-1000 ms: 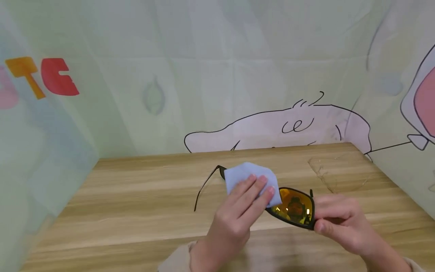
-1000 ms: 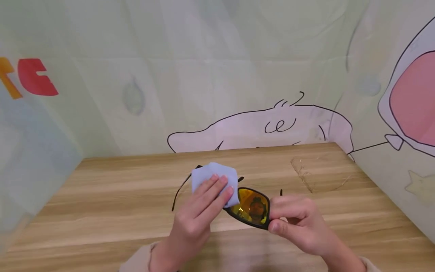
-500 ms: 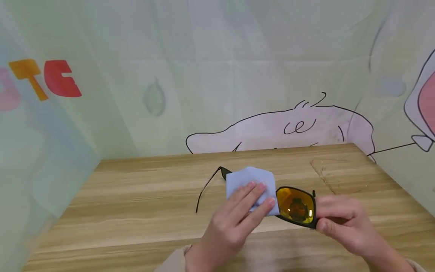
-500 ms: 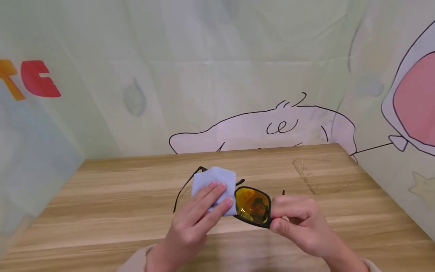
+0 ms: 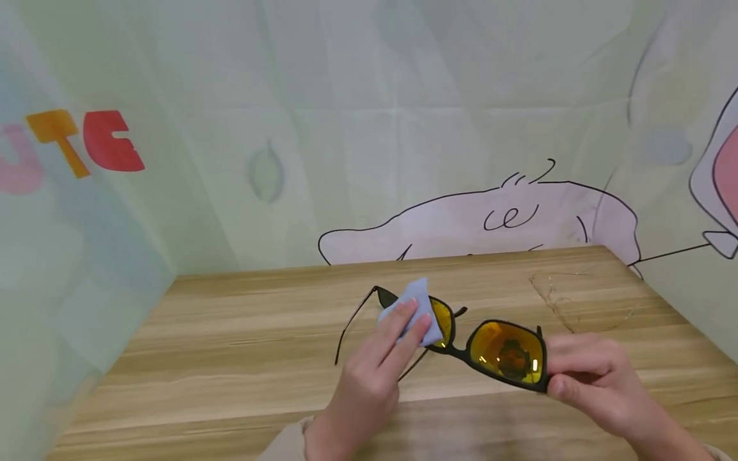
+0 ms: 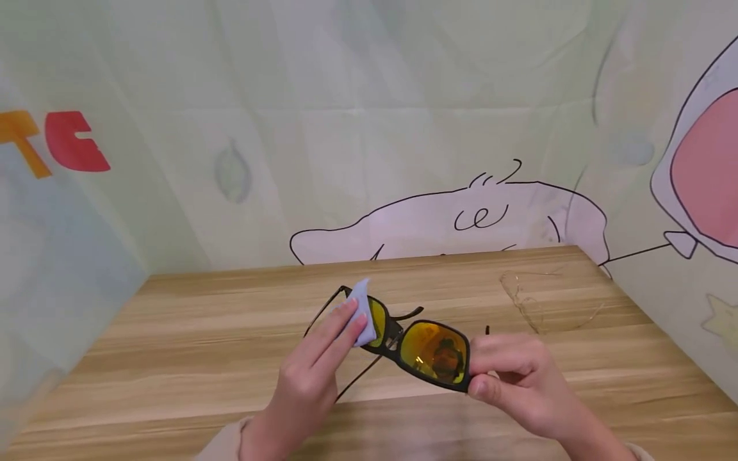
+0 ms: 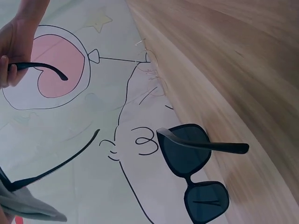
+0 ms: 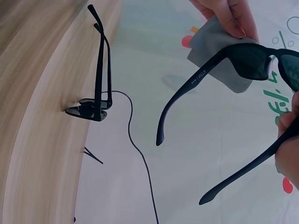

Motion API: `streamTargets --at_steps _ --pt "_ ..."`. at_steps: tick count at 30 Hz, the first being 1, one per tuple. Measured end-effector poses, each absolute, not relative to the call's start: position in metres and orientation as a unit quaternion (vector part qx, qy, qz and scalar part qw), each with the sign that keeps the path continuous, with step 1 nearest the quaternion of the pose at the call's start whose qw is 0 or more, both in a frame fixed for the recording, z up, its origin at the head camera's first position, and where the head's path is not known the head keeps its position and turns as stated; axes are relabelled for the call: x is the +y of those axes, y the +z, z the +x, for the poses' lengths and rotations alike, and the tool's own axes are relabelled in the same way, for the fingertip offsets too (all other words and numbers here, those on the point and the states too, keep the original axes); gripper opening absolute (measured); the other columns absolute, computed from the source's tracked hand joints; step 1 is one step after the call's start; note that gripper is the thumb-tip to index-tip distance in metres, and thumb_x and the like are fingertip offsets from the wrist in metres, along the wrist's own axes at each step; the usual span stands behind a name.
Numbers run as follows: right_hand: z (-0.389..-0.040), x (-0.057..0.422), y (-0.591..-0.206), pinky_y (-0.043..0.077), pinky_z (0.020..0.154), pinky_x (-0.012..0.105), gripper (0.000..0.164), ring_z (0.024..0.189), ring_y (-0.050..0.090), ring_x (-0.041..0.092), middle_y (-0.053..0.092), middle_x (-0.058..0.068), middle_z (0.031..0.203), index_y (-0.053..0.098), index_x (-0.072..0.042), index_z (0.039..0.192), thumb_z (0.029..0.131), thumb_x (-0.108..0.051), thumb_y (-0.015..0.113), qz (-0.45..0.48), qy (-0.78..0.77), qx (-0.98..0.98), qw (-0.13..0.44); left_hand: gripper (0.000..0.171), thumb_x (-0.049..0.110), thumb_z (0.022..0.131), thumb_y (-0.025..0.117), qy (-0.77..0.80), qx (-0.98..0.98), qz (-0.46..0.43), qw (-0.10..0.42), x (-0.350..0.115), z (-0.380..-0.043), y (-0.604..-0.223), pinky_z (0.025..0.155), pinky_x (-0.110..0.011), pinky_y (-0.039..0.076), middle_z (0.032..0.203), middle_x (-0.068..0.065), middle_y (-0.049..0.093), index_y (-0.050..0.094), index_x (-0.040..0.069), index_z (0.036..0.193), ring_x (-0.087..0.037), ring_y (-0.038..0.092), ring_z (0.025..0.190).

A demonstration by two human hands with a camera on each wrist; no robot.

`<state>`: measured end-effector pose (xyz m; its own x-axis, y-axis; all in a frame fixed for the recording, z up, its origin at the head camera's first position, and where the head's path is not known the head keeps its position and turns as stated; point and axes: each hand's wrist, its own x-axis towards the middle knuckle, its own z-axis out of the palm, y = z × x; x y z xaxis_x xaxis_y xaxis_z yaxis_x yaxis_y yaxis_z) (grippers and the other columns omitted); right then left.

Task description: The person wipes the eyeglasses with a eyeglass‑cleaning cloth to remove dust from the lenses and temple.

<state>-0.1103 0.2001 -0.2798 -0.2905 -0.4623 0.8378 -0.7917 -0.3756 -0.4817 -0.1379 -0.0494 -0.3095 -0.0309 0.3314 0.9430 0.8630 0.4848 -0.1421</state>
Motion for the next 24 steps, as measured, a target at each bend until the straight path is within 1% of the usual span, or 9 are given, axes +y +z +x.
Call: streamTargets --at_steps 3,9,15,18,20,24 --pt "-0.112 0.2 -0.28 0.052 0.08 0.023 0.023 0.1 0.061 0.018 0.064 0.017 0.114 0.061 0.013 0.111 0.091 0.004 0.052 0.586 0.591 -0.538 0.134 0.028 -0.003 0.097 0.039 -0.261 -0.679 -0.434 0.532 -0.047 -0.139 -0.31 0.087 -0.037 0.051 0.114 -0.024 0.062 0.064 -0.007 0.111 -0.034 0.063 0.101" --pt "-0.109 0.204 -0.287 0.053 0.078 0.024 0.023 0.099 0.061 0.018 0.064 0.017 0.114 0.062 0.012 0.111 0.091 0.005 0.053 0.575 0.587 -0.555 0.13 0.027 -0.001 0.097 0.041 -0.261 -0.677 -0.426 0.54 -0.041 -0.138 -0.312 0.087 -0.038 0.051 0.111 -0.024 0.062 0.064 -0.006 0.11 -0.034 0.063 0.1" --pt "-0.105 0.209 -0.295 0.052 0.08 0.025 0.024 0.103 0.06 0.02 0.063 0.018 0.115 0.061 0.013 0.112 0.091 0.006 0.051 0.56 0.592 -0.567 0.119 0.027 0.0 0.097 0.041 -0.269 -0.672 -0.437 0.534 -0.038 -0.134 -0.311 0.088 -0.037 0.05 0.113 -0.023 0.062 0.064 -0.005 0.11 -0.034 0.062 0.101" --pt "-0.107 0.209 -0.294 0.052 0.077 0.024 0.023 0.098 0.06 0.021 0.064 0.019 0.112 0.061 0.014 0.11 0.091 0.006 0.052 0.564 0.588 -0.565 0.129 0.027 0.0 0.097 0.042 -0.267 -0.665 -0.447 0.536 -0.035 -0.135 -0.31 0.089 -0.037 0.05 0.114 -0.023 0.062 0.064 -0.004 0.11 -0.034 0.062 0.103" --pt "-0.109 0.209 -0.292 0.052 0.078 0.024 0.023 0.096 0.06 0.021 0.064 0.02 0.112 0.061 0.014 0.11 0.09 0.007 0.052 0.567 0.583 -0.565 0.135 0.027 0.0 0.097 0.041 -0.263 -0.66 -0.453 0.539 -0.034 -0.136 -0.309 0.09 -0.036 0.05 0.115 -0.022 0.062 0.065 -0.003 0.11 -0.034 0.061 0.105" --pt "-0.109 0.211 -0.292 0.052 0.081 0.024 0.023 0.1 0.06 0.02 0.064 0.019 0.113 0.06 0.014 0.111 0.09 0.007 0.052 0.551 0.59 -0.574 0.135 0.026 -0.001 0.097 0.042 -0.262 -0.645 -0.466 0.546 -0.031 -0.137 -0.308 0.091 -0.036 0.049 0.114 -0.023 0.062 0.065 -0.003 0.108 -0.034 0.061 0.105"
